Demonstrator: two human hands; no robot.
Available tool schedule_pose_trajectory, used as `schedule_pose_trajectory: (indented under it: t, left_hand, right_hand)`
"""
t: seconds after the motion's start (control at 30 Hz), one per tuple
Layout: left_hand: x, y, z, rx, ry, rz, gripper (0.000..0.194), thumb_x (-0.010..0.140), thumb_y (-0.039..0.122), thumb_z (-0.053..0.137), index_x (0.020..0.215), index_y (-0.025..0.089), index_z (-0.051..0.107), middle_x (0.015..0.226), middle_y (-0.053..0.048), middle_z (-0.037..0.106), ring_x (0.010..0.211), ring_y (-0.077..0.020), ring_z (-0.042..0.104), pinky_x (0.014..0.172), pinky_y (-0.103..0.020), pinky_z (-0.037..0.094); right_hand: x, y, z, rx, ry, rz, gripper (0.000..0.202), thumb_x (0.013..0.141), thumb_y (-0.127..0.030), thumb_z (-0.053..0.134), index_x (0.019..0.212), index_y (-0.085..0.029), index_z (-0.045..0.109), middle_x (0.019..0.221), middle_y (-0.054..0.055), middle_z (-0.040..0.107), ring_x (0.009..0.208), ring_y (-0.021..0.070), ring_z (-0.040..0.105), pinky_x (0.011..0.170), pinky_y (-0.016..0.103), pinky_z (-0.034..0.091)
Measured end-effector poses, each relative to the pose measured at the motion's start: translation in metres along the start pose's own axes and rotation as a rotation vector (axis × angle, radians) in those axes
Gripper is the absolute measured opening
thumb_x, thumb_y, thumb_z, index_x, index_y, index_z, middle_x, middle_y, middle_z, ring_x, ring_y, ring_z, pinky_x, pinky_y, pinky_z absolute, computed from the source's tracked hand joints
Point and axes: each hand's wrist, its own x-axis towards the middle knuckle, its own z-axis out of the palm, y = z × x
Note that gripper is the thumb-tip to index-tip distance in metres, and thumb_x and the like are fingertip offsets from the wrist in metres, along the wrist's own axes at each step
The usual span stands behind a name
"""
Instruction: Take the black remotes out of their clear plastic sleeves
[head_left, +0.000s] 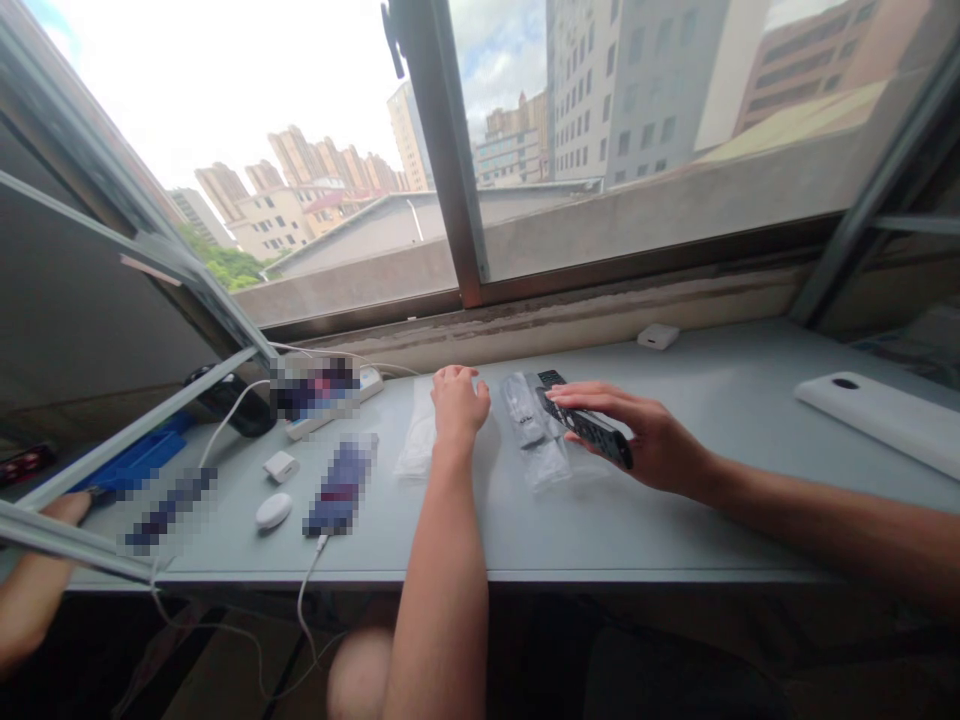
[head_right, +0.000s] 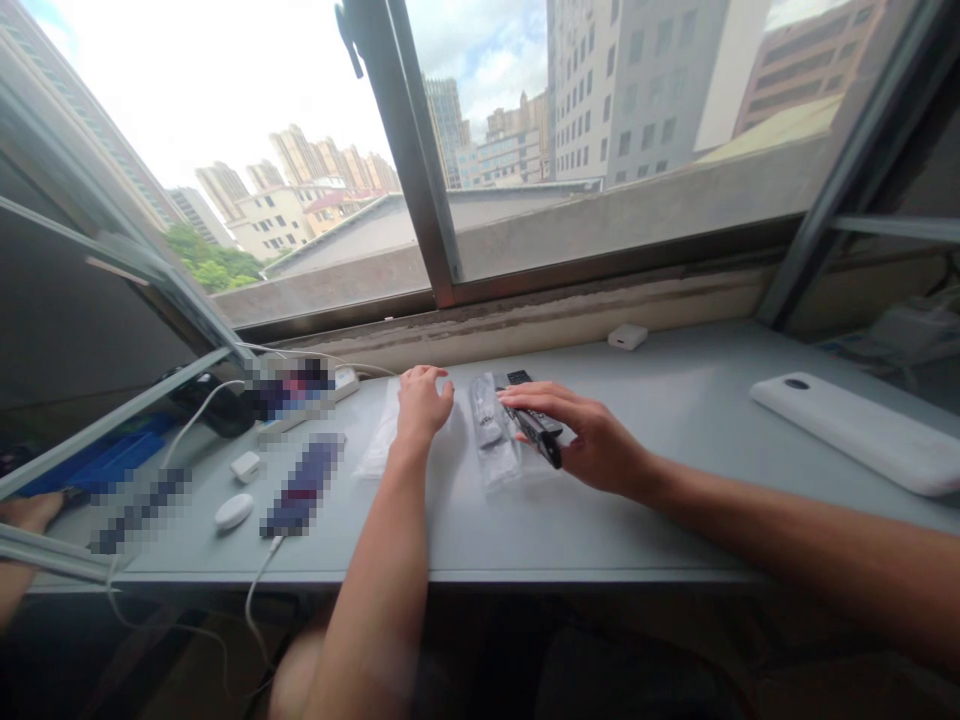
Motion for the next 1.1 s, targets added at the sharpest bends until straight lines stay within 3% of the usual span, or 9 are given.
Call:
schedule_pose_trajectory:
  t: [0.17, 0.27, 0.47, 0.63, 0.77, 0.87, 0.93, 1.03, 1.1]
  left_hand:
    - [0.0, -0.001, 0.001, 0.008, 0.007, 0.003, 0.032, 0.101, 0.028, 0.059, 0.127, 0.023, 0.076, 0.143, -0.013, 0.068, 0.147, -0.0345, 0.048, 0.121, -0.049, 0.046]
    - [0.0, -0.001, 0.001, 0.013, 0.006, 0.006, 0.031, 0.101, 0.029, 0.059, 0.126, 0.024, 0.077, 0.143, -0.012, 0.068, 0.147, -0.0346, 0.048, 0.119, -0.049, 0.047]
    - [0.001, -0.002, 0.002, 0.012, 0.011, 0.01, 0.031, 0.101, 0.029, 0.059, 0.126, 0.024, 0.077, 0.142, -0.013, 0.069, 0.146, -0.0348, 0.049, 0.119, -0.049, 0.047]
    - [0.0, -0.001, 0.001, 0.006, 0.01, 0.01, 0.031, 0.101, 0.029, 0.059, 0.125, 0.025, 0.077, 0.142, -0.012, 0.069, 0.145, -0.0344, 0.049, 0.119, -0.049, 0.047]
    - [0.0, -0.001, 0.001, 0.007, 0.017, 0.011, 0.031, 0.101, 0.029, 0.06, 0.126, 0.023, 0.077, 0.143, -0.012, 0.069, 0.146, -0.0343, 0.049, 0.121, -0.048, 0.046]
    - [0.0, -0.001, 0.001, 0.006, 0.015, 0.007, 0.03, 0.102, 0.029, 0.06, 0.126, 0.023, 0.077, 0.142, -0.013, 0.069, 0.146, -0.0341, 0.049, 0.12, -0.048, 0.046]
    - [0.0, -0.001, 0.001, 0.004, 0.009, 0.006, 0.031, 0.102, 0.029, 0.059, 0.126, 0.024, 0.077, 0.142, -0.013, 0.069, 0.146, -0.0344, 0.049, 0.12, -0.049, 0.047]
    - [0.0, 0.0, 0.001, 0.004, 0.004, 0.005, 0.031, 0.101, 0.029, 0.059, 0.126, 0.024, 0.077, 0.142, -0.013, 0.068, 0.146, -0.0344, 0.049, 0.119, -0.049, 0.047]
    - [0.0, 0.0, 0.001, 0.005, 0.002, 0.007, 0.031, 0.101, 0.029, 0.059, 0.127, 0.024, 0.077, 0.143, -0.013, 0.068, 0.147, -0.0345, 0.048, 0.12, -0.049, 0.047]
  right_hand:
    - [-0.001, 0.003, -0.004, -0.065, 0.069, 0.071, 0.04, 0.079, -0.034, 0.099, 0.116, -0.033, 0.085, 0.114, 0.012, 0.076, 0.11, 0.0374, 0.07, 0.102, 0.054, 0.06]
    - [-0.003, 0.005, -0.003, -0.051, 0.129, 0.159, 0.031, 0.085, -0.042, 0.095, 0.111, -0.032, 0.082, 0.099, 0.008, 0.073, 0.091, 0.0311, 0.071, 0.086, 0.046, 0.062]
    - [-0.003, 0.01, 0.0, 0.09, 0.109, 0.294, 0.052, 0.099, -0.049, 0.081, 0.146, -0.029, 0.071, 0.086, 0.002, 0.073, 0.068, 0.0223, 0.067, 0.07, 0.037, 0.059]
    - [0.001, 0.007, -0.001, 0.065, 0.001, 0.242, 0.046, 0.108, -0.048, 0.066, 0.151, -0.034, 0.072, 0.107, 0.006, 0.075, 0.093, 0.0266, 0.071, 0.087, 0.039, 0.061]
    - [0.001, 0.007, -0.003, -0.055, -0.017, 0.14, 0.052, 0.1, -0.043, 0.077, 0.151, -0.033, 0.072, 0.128, 0.01, 0.073, 0.116, 0.0319, 0.069, 0.104, 0.045, 0.058]
    - [0.001, 0.009, -0.003, -0.092, 0.031, 0.183, 0.059, 0.089, -0.046, 0.091, 0.141, -0.026, 0.076, 0.12, 0.012, 0.073, 0.104, 0.0302, 0.071, 0.086, 0.04, 0.063]
    - [0.001, 0.01, -0.003, 0.002, 0.047, 0.316, 0.062, 0.085, -0.05, 0.093, 0.136, -0.022, 0.073, 0.102, 0.01, 0.075, 0.081, 0.025, 0.072, 0.065, 0.035, 0.062]
    - [0.004, 0.01, -0.001, 0.243, 0.019, 0.552, 0.065, 0.086, -0.051, 0.093, 0.134, -0.021, 0.062, 0.074, 0.0, 0.07, 0.05, 0.0168, 0.06, 0.044, 0.027, 0.05]
    - [0.007, 0.009, 0.0, 0.432, 0.021, 0.65, 0.054, 0.091, -0.05, 0.088, 0.128, -0.022, 0.061, 0.075, 0.0, 0.071, 0.047, 0.0143, 0.057, 0.041, 0.025, 0.046]
